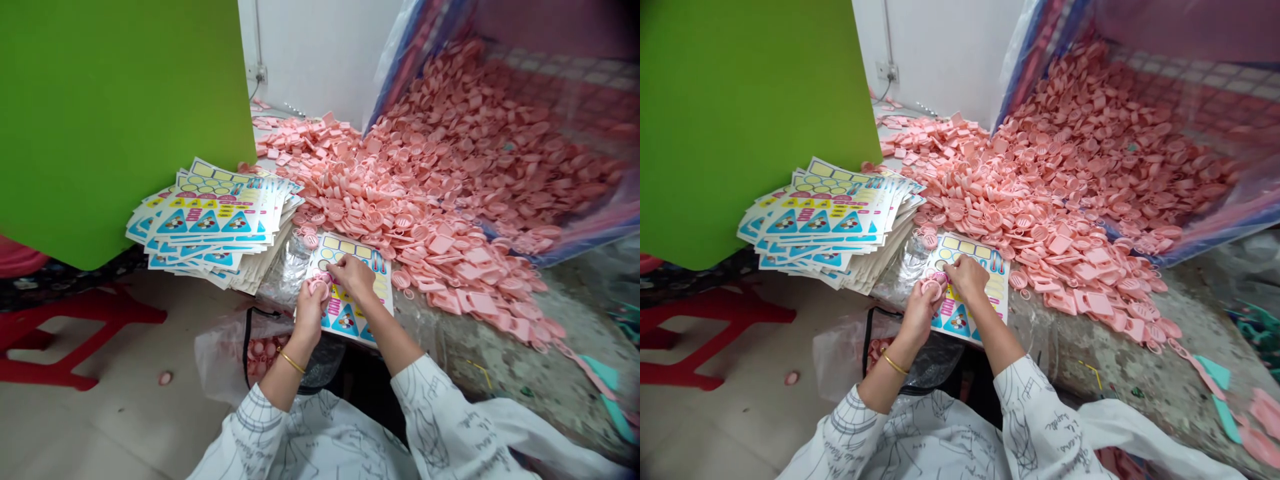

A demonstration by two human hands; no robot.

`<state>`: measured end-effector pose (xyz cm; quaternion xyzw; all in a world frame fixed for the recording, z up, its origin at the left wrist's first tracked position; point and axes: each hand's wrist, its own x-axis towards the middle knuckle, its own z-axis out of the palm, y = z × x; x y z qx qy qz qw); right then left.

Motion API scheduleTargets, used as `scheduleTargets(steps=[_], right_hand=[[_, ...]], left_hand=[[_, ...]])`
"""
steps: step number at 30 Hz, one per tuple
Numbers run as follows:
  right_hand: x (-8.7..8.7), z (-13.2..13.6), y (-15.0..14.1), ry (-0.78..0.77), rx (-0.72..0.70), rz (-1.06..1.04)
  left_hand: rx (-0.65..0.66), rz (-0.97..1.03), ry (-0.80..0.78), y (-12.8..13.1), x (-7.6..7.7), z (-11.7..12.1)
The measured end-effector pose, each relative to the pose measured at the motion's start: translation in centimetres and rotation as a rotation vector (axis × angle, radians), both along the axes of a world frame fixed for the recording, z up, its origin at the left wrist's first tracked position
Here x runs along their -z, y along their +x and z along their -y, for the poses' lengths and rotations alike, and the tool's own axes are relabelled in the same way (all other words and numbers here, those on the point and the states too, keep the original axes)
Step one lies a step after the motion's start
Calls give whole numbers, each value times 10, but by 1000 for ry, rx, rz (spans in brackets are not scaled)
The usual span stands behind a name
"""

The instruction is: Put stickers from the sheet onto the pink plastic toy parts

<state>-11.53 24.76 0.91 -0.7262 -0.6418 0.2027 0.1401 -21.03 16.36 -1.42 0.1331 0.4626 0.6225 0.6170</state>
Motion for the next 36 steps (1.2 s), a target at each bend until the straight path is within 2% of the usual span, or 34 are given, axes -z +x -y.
scheduleTargets(steps=[3,6,8,11,14,17,24,36], right_hand=[[-10,-16,2,-52,41,-356],[-24,-19,9,101,75,-747],[-34,-5,17,185,23,-822],[-41,36,30,182,-91,-772],[-38,77,39,142,-128,-664],[-32,99,42,100,-153,-568],[-37,102,46,76,-167,-382],[-46,101,43,24,-260,-208]], left_hand=[[-1,-39,11,2,0,1],[-20,-29,14,2,-5,2],[-7,29,18,0,-9,6],[40,170,70,-5,-18,15],[68,342,83,-6,-27,26],[85,428,56,-3,-34,34],[105,393,73,4,-34,46],[107,352,36,4,-31,52]])
